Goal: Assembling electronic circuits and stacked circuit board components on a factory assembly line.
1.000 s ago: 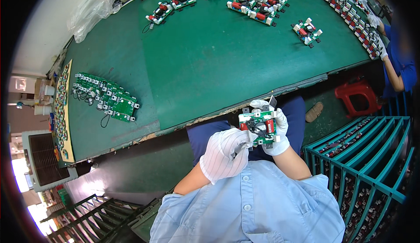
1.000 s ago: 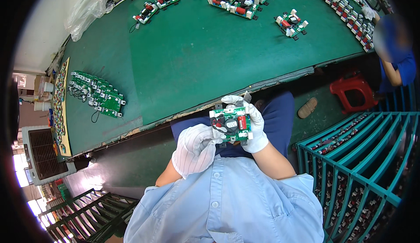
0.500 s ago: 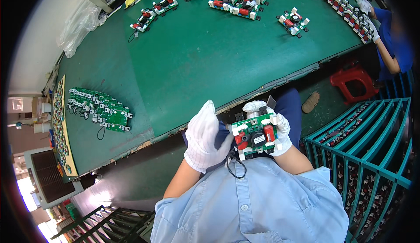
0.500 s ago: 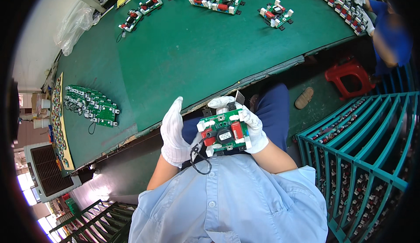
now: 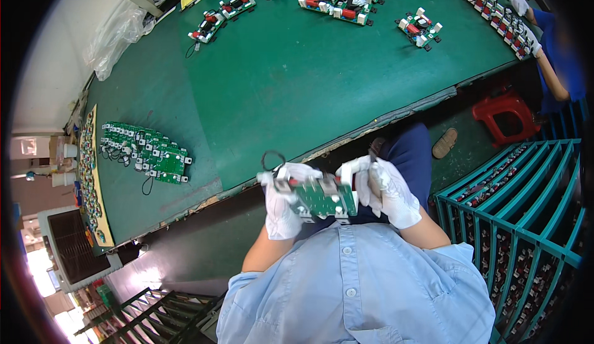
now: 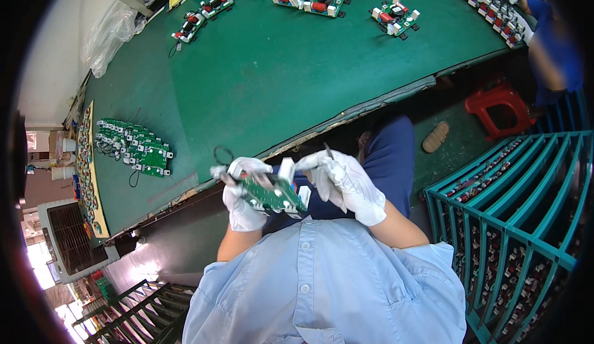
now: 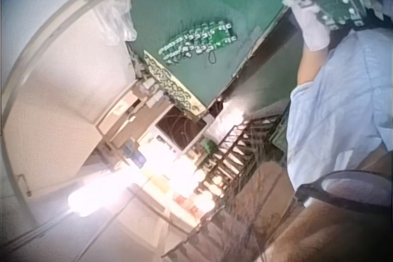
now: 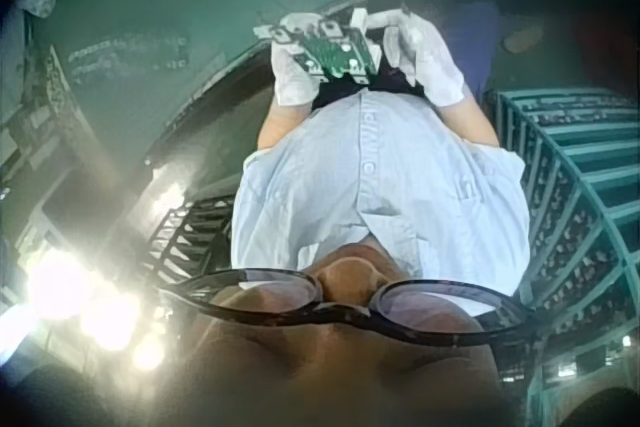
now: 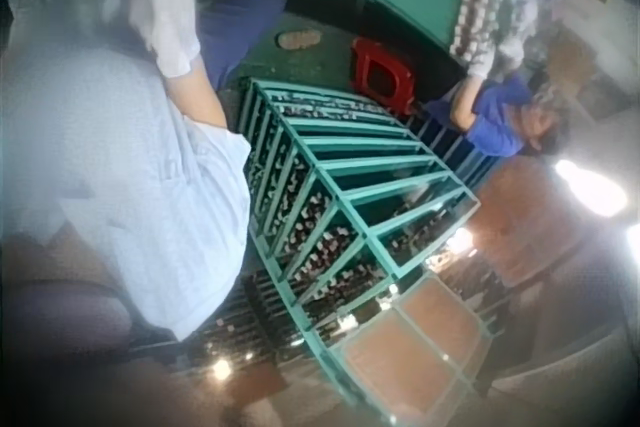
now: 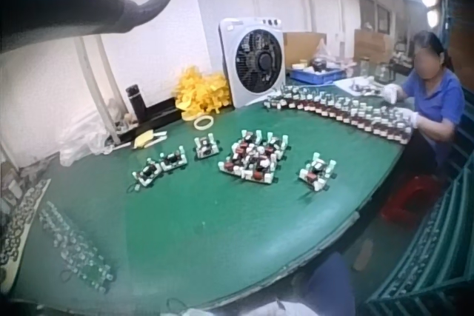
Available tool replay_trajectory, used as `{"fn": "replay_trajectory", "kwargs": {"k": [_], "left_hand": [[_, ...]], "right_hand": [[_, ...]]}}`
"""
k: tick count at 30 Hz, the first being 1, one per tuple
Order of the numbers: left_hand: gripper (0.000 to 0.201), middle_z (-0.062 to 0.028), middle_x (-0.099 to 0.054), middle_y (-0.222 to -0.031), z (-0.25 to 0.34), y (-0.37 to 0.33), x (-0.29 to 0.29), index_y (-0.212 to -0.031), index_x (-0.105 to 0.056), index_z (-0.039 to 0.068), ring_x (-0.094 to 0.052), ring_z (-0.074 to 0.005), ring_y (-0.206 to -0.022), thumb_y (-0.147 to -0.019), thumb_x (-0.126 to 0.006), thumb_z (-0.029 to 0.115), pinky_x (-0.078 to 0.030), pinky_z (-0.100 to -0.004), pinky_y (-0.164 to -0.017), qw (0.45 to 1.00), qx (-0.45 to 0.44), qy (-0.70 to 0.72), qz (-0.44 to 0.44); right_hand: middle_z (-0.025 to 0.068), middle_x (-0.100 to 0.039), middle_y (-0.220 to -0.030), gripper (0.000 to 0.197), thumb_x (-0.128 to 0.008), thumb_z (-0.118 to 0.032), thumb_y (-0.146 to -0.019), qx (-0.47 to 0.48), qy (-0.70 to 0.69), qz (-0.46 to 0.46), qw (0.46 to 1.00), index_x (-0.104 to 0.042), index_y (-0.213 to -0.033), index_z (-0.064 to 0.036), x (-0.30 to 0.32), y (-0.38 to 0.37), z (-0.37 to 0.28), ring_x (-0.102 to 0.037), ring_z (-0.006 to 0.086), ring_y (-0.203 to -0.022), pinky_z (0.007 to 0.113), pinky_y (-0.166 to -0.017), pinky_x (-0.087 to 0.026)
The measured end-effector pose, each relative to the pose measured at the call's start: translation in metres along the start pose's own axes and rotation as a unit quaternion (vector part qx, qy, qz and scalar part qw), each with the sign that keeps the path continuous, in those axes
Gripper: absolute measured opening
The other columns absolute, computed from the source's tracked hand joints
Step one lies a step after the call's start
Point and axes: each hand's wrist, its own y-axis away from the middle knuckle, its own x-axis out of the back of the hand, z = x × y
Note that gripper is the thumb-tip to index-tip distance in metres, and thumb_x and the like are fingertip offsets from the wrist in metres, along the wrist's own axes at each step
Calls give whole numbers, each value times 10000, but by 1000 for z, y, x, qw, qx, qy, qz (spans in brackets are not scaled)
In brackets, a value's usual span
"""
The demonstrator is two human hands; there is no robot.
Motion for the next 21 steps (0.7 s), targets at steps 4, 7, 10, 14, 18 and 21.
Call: {"fn": "replay_trajectory", "kwargs": {"k": [4, 7, 10, 14, 18, 21], "left_hand": [[530, -85, -582, -979, -4, 5, -49, -1099, -464, 24, -594, -186, -844, -866, -401, 497, -499, -258, -683, 980, 89, -122, 132], [595, -63, -604, -864, -1, 3, -63, -1035, -509, 77, -596, -135, -770, -838, -339, 612, -509, -265, -623, 980, 111, -80, 147], [598, -61, -605, -889, 7, 0, -84, -1025, -522, 44, -595, -125, -746, -869, -303, 579, -488, -220, -602, 967, 128, 8, 219], [463, -79, -596, -797, -13, 6, -22, -1013, -511, 49, -564, -159, -564, -917, -315, 457, -455, -251, -445, 926, -10, -372, 65], [359, -103, -583, -754, -19, 5, -20, -987, -507, 61, -505, -168, -459, -927, -340, 373, -404, -267, -368, 871, -48, -486, 50], [549, -61, -595, -827, -10, 9, -20, -1137, -426, 15, -556, -238, -742, -646, -668, 61, -447, -326, -671, 969, 142, -186, 73]], "right_hand": [[20, -567, -767, 323, -459, -254, -892, -74, -55, 114, 989, -497, -1089, 0, -11, -1, -2, -482, 12, -593, 147, -514, -389], [20, -572, -801, 288, -455, -231, -896, 39, 11, 133, 990, -499, -1080, -14, -7, -3, 17, -497, 13, -602, 151, -502, -389], [28, -575, -805, 301, -443, -248, -904, -50, -62, 135, 988, -483, -1099, -21, -7, 1, 12, -492, 20, -555, 151, -452, -381], [37, -574, -810, 350, -409, -266, -923, -87, -118, 179, 973, -426, -1183, -33, -10, 5, 17, -416, 31, -422, 146, -336, -305], [50, -568, -880, 369, -355, -223, -945, -48, -184, 124, 974, -361, -1261, -33, -7, 9, 21, -391, 28, -440, 152, -355, -288], [45, -558, -966, 373, -368, -241, -940, -36, -173, 140, 974, -374, -1250, -34, -6, 10, 24, -440, 25, -524, 157, -380, -303]]}}
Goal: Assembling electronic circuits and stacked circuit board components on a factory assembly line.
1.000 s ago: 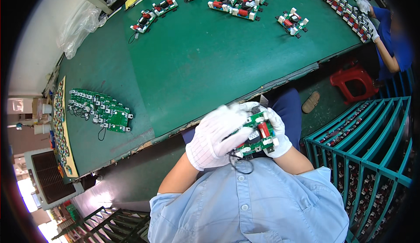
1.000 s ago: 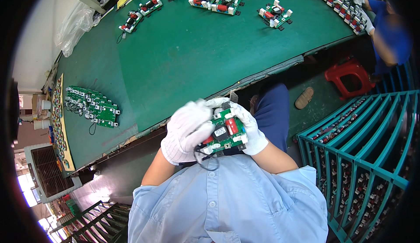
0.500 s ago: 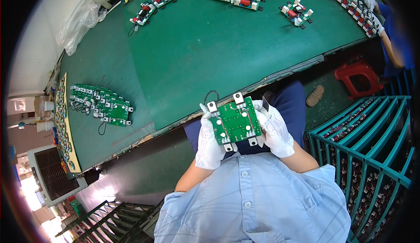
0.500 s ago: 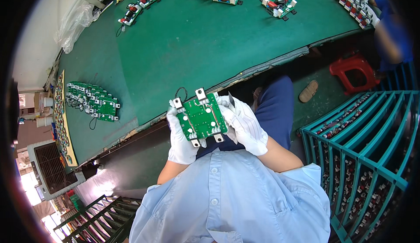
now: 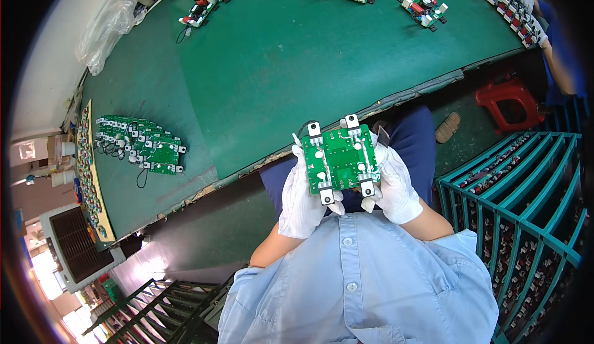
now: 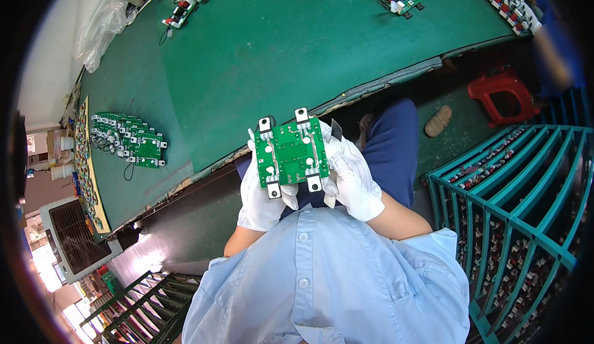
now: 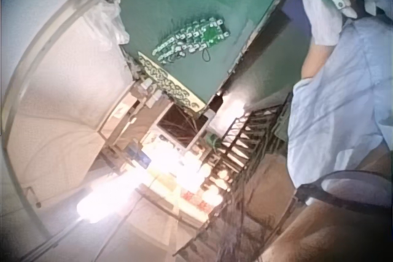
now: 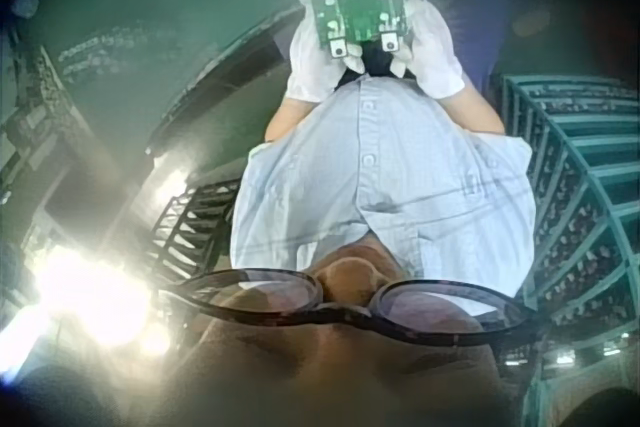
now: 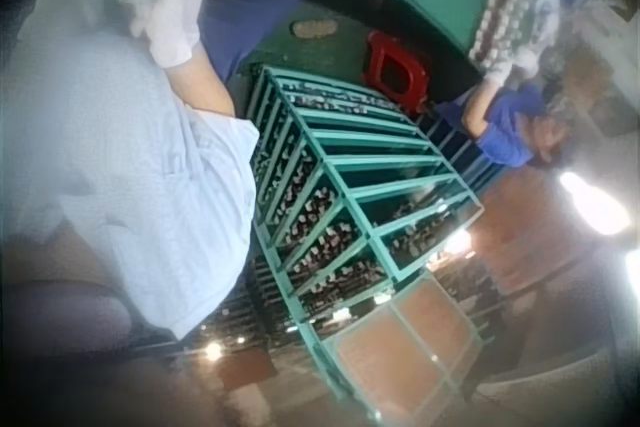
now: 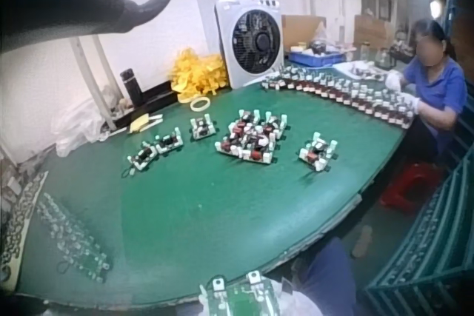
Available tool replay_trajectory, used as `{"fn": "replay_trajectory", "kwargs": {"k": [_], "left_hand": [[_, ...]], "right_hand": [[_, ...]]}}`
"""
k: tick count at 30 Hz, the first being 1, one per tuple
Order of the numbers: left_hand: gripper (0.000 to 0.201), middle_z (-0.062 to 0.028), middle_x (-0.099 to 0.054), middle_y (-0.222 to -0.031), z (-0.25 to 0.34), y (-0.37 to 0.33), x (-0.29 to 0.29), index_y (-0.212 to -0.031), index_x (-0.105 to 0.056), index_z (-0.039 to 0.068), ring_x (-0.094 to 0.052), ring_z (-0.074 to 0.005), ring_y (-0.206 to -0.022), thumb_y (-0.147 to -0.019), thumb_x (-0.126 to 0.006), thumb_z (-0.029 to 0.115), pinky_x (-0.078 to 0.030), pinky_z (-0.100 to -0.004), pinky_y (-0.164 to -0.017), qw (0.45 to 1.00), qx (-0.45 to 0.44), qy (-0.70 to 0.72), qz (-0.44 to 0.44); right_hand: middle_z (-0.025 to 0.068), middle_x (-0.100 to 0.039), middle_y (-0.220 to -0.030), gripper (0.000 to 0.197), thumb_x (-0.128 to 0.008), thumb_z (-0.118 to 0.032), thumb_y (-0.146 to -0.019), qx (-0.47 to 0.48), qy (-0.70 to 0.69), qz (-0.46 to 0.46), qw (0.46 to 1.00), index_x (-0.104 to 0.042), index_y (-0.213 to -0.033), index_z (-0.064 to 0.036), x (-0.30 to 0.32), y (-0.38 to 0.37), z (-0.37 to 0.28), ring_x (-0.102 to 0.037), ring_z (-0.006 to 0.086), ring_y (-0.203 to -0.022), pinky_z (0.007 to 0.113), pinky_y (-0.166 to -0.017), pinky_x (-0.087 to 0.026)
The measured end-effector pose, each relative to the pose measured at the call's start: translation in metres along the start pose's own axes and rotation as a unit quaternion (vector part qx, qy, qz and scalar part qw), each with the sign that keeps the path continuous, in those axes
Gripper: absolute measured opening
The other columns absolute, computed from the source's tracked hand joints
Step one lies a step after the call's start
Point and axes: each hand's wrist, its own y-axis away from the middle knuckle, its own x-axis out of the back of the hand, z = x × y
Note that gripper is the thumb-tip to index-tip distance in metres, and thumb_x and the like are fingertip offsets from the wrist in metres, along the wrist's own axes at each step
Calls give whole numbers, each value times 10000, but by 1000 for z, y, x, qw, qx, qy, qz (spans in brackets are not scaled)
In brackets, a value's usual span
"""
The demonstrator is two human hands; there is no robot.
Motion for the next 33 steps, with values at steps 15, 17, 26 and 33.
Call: {"fn": "replay_trajectory", "kwargs": {"k": [15, 17, 26, 33], "left_hand": [[294, -112, -596, -809, 14, 4, -21, -1134, -421, -19, -589, -213, -665, -905, -438, 166, -483, -293, -604, 818, -299, -491, 11], [346, -102, -596, -818, 16, 6, -25, -1112, -441, -7, -588, -179, -663, -912, -372, 267, -481, -264, -589, 885, -252, -391, 3], [518, -68, -596, -907, 12, 3, -34, -1093, -477, 27, -586, -97, -729, -932, -237, 456, -476, -198, -608, 980, -167, -107, 27], [402, -89, -585, -922, 22, 4, -28, -1115, -456, 22, -580, -194, -745, -819, -451, 294, -468, -288, -637, 997, -49, -54, -8]], "right_hand": [[116, -461, -1221, 425, -361, -257, -920, 69, 182, -52, 979, -382, -1236, 26, 12, -10, -2, -468, 167, -1087, 310, -913, -385], [114, -488, -1187, 471, -378, -317, -912, 34, 99, -36, 994, -379, -1243, 17, 9, -12, -3, -510, 142, -1017, 282, -845, -430], [120, -503, -1169, 581, -419, -418, -877, 22, 134, -47, 990, -365, -1246, 28, 9, -15, -6, -544, 153, -974, 272, -805, -457], [133, -439, -1253, 473, -399, -314, -908, 56, 153, -48, 986, -387, -1235, 28, 10, -14, -4, -477, 188, -1087, 321, -910, -394]]}}
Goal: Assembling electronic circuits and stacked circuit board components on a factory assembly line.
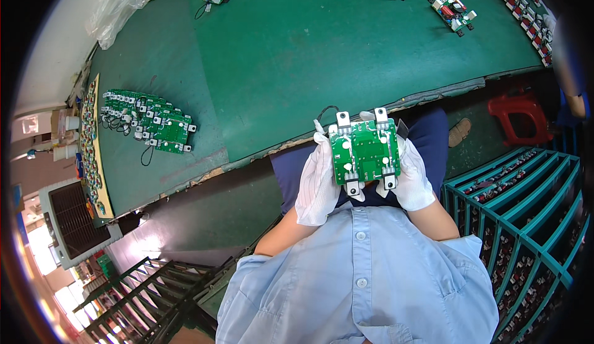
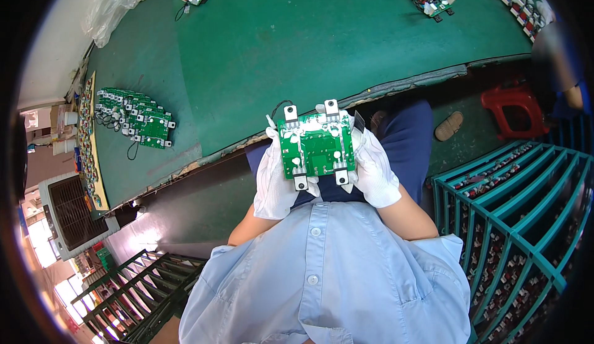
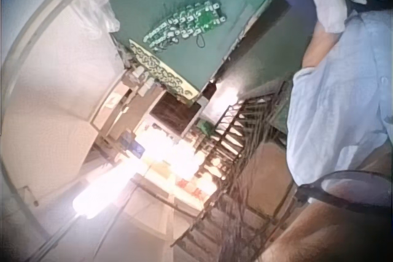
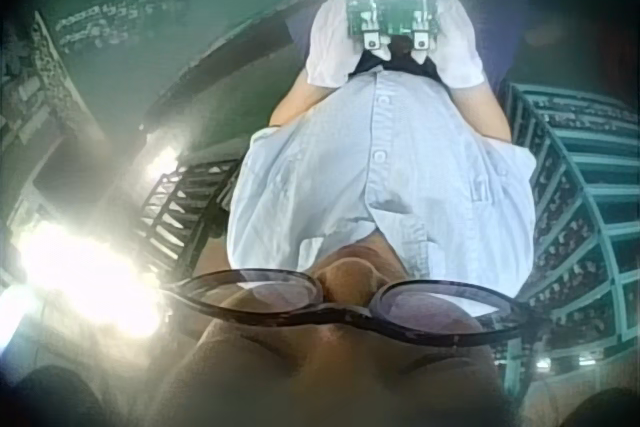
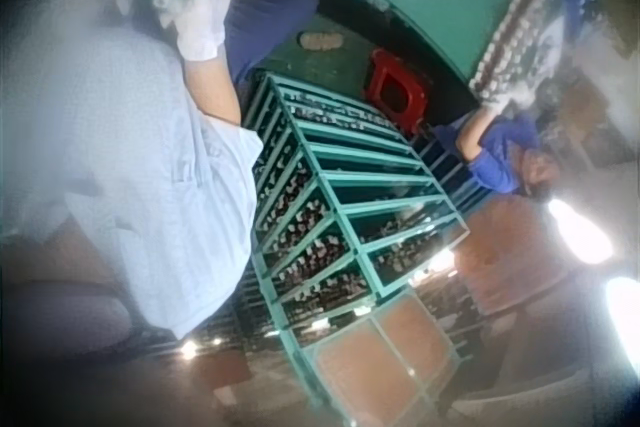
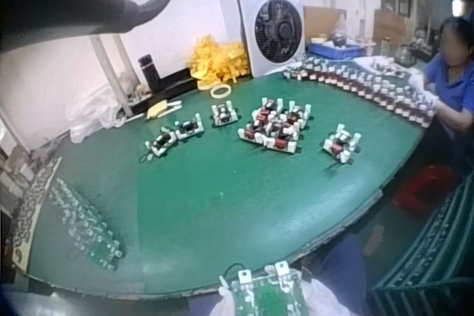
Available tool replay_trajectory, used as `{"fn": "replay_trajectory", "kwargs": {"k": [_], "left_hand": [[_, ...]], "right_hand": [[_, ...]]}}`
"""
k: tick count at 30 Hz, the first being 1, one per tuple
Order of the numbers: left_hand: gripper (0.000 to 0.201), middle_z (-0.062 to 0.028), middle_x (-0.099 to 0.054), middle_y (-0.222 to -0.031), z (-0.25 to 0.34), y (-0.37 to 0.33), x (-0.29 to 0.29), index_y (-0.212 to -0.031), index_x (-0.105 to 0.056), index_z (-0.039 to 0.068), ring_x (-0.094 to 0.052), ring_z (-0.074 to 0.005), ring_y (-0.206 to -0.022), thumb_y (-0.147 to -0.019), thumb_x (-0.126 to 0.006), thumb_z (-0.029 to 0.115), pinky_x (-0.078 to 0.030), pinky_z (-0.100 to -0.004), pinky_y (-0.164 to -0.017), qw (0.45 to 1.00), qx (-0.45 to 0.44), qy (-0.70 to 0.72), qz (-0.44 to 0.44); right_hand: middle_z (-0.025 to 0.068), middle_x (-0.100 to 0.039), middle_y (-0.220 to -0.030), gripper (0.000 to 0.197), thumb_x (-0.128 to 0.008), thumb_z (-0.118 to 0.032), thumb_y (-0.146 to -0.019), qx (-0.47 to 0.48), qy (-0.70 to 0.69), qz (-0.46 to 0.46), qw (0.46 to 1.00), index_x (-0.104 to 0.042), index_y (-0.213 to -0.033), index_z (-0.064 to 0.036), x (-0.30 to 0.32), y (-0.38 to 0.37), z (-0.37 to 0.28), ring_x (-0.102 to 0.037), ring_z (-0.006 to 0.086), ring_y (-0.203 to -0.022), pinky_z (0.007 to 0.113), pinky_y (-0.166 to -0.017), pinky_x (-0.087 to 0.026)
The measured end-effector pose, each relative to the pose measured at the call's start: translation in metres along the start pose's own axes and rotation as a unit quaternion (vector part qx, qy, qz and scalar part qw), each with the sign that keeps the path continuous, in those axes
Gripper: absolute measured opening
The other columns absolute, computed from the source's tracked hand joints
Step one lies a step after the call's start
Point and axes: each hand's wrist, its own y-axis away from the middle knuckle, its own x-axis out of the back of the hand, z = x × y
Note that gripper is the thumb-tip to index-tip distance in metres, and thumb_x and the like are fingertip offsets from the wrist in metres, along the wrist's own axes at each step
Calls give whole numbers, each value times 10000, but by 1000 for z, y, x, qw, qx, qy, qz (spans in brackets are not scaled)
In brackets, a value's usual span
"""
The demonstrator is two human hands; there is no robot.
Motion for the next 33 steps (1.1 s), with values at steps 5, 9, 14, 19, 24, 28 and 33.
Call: {"fn": "replay_trajectory", "kwargs": {"k": [5, 9, 14, 19, 24, 28, 33], "left_hand": [[504, -94, -587, -897, -20, 3, 7, -1115, -432, 8, -602, -139, -622, -927, -275, 448, -493, -228, -550, 984, -109, -141, 21], [504, -92, -582, -917, -22, -1, 13, -1130, -406, -3, -596, -138, -683, -934, -253, 435, -495, -225, -610, 904, -203, -375, 5], [322, -77, -570, -945, -22, -7, 16, -1166, -390, -14, -585, -158, -769, -944, -348, 216, -489, -252, -674, 755, -393, -525, 21], [241, -52, -583, -805, -21, -6, 8, -1079, -446, 5, -589, -160, -702, -880, -428, 139, -477, -263, -614, 939, -182, -290, 14], [150, -34, -589, -651, -6, -4, -5, -978, -490, 19, -587, -144, -571, -837, -484, 67, -459, -246, -523, 995, -30, -80, 52], [161, -36, -580, -614, -7, -6, -4, -970, -490, 16, -579, -125, -530, -907, -397, 132, -459, -228, -489, 992, -78, -99, 19], [276, -52, -596, -665, -4, -5, -2, -980, -492, 20, -586, -125, -552, -955, -304, 221, -465, -212, -488, 993, -26, -111, 28]], "right_hand": [[84, -493, -1158, 558, -510, -346, -850, 20, 67, -28, 997, -372, -1272, -9, -16, -2, -23, -480, 132, -1050, 267, -908, -380], [85, -481, -1181, 556, -486, -346, -853, 23, 94, -26, 995, -369, -1272, 0, -15, -1, -26, -470, 135, -1070, 272, -924, -366], [90, -466, -1210, 529, -469, -333, -876, 34, 27, -33, 999, -370, -1266, 12, -8, -2, -13, -468, 144, -1086, 277, -920, -373], [103, -465, -1217, 576, -481, -412, -858, -27, -43, 10, 999, -366, -1247, -2, 1, 1, 5, -493, 172, -1070, 303, -879, -425], [103, -507, -1151, 490, -481, -359, -871, -34, -82, 45, 995, -396, -1208, -14, 1, 3, 7, -518, 182, -1041, 323, -864, -440], [104, -511, -1149, 510, -488, -359, -866, -20, -85, 56, 995, -393, -1215, 0, 9, 3, 21, -515, 182, -1047, 323, -875, -431], [106, -508, -1162, 524, -472, -354, -871, -23, -112, 38, 993, -395, -1226, 24, 13, -1, 30, -513, 180, -1048, 318, -897, -413]]}}
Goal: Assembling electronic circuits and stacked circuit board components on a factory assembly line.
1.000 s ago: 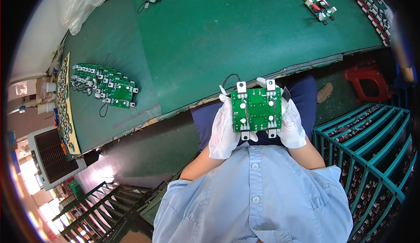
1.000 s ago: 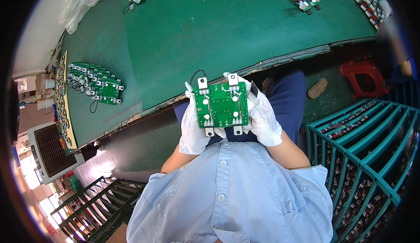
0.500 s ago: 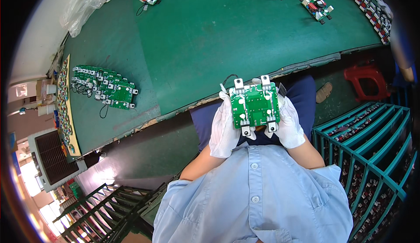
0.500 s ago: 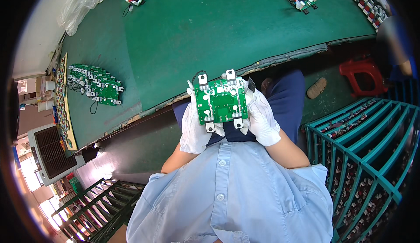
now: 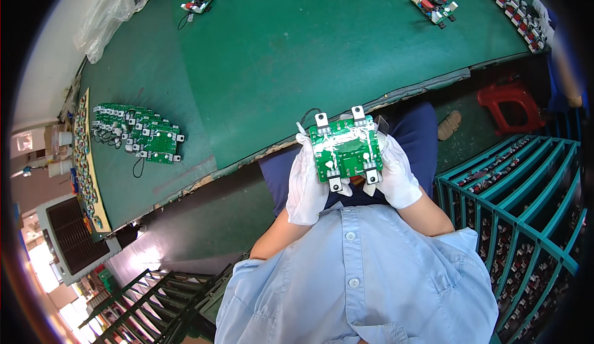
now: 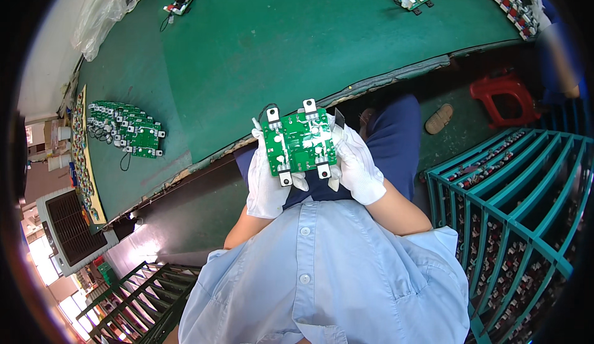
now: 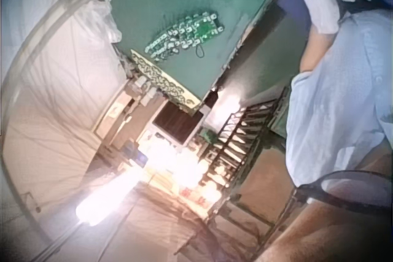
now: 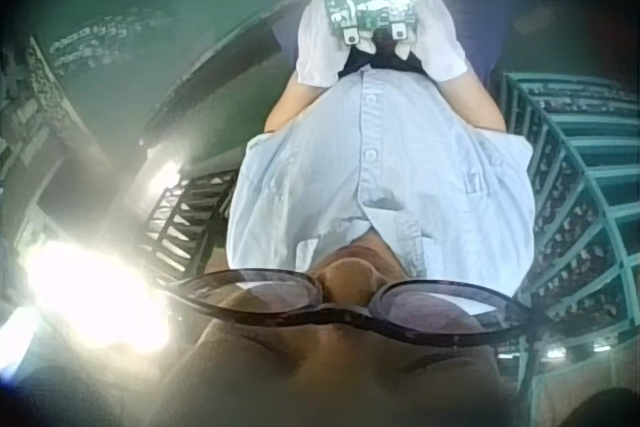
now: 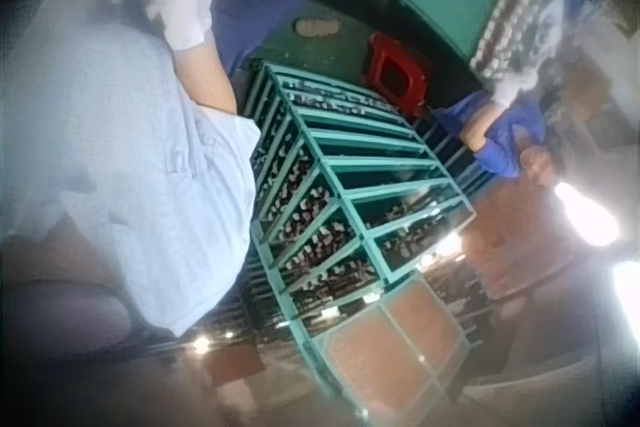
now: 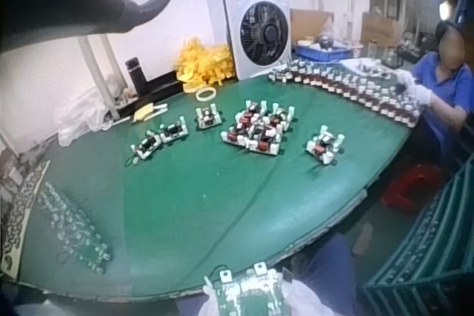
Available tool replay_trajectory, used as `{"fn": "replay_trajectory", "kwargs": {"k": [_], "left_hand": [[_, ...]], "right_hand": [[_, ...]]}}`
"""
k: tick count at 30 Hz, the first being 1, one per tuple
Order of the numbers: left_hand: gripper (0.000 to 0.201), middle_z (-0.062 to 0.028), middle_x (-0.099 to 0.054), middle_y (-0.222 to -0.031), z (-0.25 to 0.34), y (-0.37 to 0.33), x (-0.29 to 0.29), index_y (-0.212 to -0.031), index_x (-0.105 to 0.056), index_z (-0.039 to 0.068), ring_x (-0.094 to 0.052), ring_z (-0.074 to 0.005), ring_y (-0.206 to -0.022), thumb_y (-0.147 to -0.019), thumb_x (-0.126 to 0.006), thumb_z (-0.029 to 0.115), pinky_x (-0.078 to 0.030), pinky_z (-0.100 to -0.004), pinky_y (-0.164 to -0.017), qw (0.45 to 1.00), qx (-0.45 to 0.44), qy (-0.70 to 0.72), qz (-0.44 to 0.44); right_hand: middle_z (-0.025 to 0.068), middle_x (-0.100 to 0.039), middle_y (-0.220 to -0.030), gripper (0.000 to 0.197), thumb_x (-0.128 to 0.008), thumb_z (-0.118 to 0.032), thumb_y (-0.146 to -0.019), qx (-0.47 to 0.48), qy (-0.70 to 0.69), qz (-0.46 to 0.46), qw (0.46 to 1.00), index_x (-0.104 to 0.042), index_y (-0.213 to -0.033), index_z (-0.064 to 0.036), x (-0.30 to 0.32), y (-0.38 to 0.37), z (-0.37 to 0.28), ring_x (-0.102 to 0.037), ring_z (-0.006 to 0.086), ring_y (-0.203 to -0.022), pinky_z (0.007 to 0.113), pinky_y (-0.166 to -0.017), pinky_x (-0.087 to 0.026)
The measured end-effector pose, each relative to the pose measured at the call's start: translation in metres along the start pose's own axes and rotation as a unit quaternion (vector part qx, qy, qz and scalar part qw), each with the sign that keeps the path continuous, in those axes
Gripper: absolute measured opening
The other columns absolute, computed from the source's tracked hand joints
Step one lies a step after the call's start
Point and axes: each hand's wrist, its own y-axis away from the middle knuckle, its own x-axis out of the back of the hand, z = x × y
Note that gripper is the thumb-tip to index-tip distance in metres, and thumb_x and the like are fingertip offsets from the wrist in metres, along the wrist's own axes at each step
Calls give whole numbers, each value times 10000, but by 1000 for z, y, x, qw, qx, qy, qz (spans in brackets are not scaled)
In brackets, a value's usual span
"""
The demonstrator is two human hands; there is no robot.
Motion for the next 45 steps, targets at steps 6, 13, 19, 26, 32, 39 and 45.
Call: {"fn": "replay_trajectory", "kwargs": {"k": [6, 13, 19, 26, 32, 39, 45], "left_hand": [[481, -54, -613, -891, -28, -8, 8, -1053, -515, 37, -604, -159, -760, -908, -336, 459, -499, -251, -625, 932, -243, -265, 44], [652, -92, -604, -948, -14, -18, 12, -1112, -476, 14, -615, -178, -780, -868, -278, 585, -528, -279, -617, 977, 64, 201, -9], [424, -105, -590, -947, -4, -16, 3, -1063, -483, 27, -607, -168, -785, -926, -329, 396, -506, -251, -618, 936, -96, 335, 39], [387, -93, -569, -941, -16, -12, 15, -1153, -428, 56, -594, -172, -745, -925, -348, 357, -470, -224, -524, 956, -185, 178, 145], [471, -143, -519, -1039, -69, -17, 34, -1221, -334, -11, -542, -259, -816, -789, -514, 41, -440, -328, -660, 784, -410, -356, 302], [828, -201, -479, -1077, -75, -8, 40, -1308, -201, -48, -477, -370, -918, -600, -631, -36, -379, -453, -806, 779, -392, -421, 251], [837, -194, -462, -1111, -72, -10, 41, -1327, -213, -7, -478, -353, -929, -600, -627, -37, -380, -442, -797, 775, -377, -412, 296]], "right_hand": [[108, -512, -1154, 471, -439, -324, -893, -44, 3, -13, 999, -404, -1225, 7, -1, 0, -8, -524, 177, -1030, 316, -880, -428], [83, -530, -1110, 526, -492, -348, -867, -3, 71, -29, 997, -383, -1239, 9, -6, -1, -10, -541, 122, -947, 236, -740, -457], [14, -462, -672, 479, -448, -328, -887, 33, 218, 41, 974, -398, -1199, 32, -26, -9, -31, -383, 35, -480, 168, -454, -333], [47, -496, -725, 309, -449, -110, -850, 110, 408, -66, 904, -419, -1121, 36, -43, 4, -29, -479, 126, -580, 249, -561, -409], [59, -534, -748, 355, -490, -85, -830, 199, 488, -60, 848, -412, -1158, 30, -54, 3, -24, -526, 171, -583, 278, -542, -427], [76, -550, -752, 363, -520, -98, -800, 242, 581, -71, 774, -436, -1137, 7, -52, 2, -28, -548, 226, -581, 297, -518, -434], [84, -559, -751, 329, -502, -119, -820, 191, 560, -102, 799, -440, -1123, -7, -54, 2, -29, -554, 231, -587, 303, -523, -434]]}}
